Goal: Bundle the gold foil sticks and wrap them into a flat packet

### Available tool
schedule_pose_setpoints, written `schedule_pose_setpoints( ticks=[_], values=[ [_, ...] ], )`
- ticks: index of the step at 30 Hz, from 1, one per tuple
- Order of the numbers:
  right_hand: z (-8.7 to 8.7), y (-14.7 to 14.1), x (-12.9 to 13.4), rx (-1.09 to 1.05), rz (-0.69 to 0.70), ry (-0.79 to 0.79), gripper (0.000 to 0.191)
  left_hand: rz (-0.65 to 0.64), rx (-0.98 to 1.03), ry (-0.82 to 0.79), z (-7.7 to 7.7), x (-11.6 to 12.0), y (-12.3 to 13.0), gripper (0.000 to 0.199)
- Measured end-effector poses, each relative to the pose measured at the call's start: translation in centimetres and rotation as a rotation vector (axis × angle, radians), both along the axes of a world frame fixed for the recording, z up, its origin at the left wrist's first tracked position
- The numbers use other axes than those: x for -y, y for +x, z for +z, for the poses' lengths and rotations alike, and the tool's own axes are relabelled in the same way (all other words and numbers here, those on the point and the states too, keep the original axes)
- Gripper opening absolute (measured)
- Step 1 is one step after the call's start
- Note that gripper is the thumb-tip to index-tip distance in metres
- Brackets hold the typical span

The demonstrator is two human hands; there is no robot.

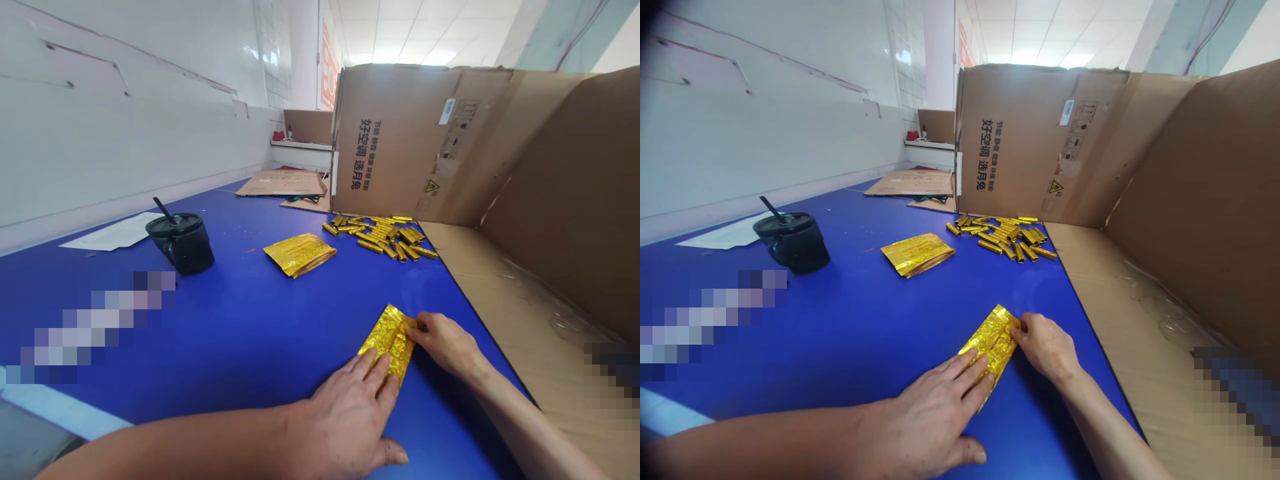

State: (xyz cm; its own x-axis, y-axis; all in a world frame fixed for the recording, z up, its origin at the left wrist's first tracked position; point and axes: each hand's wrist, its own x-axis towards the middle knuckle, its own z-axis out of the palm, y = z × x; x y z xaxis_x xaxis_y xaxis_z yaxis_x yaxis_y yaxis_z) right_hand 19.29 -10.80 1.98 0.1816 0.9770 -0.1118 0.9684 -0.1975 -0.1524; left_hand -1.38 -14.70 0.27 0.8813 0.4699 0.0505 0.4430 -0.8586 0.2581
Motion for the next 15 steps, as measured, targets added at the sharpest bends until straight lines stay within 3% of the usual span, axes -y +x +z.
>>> schedule_pose_setpoints(
  ticks=[10,15],
  values=[
    [0.36,-0.25,0.38,0.100,0.015,-0.007,0.025,0.027,-0.014,-0.004,0.70,0.17,-0.05,0.070],
    [0.22,0.11,0.20,0.047,0.038,-0.011,0.021,0.028,-0.007,0.011,0.49,0.17,-0.02,0.071]
  ],
)
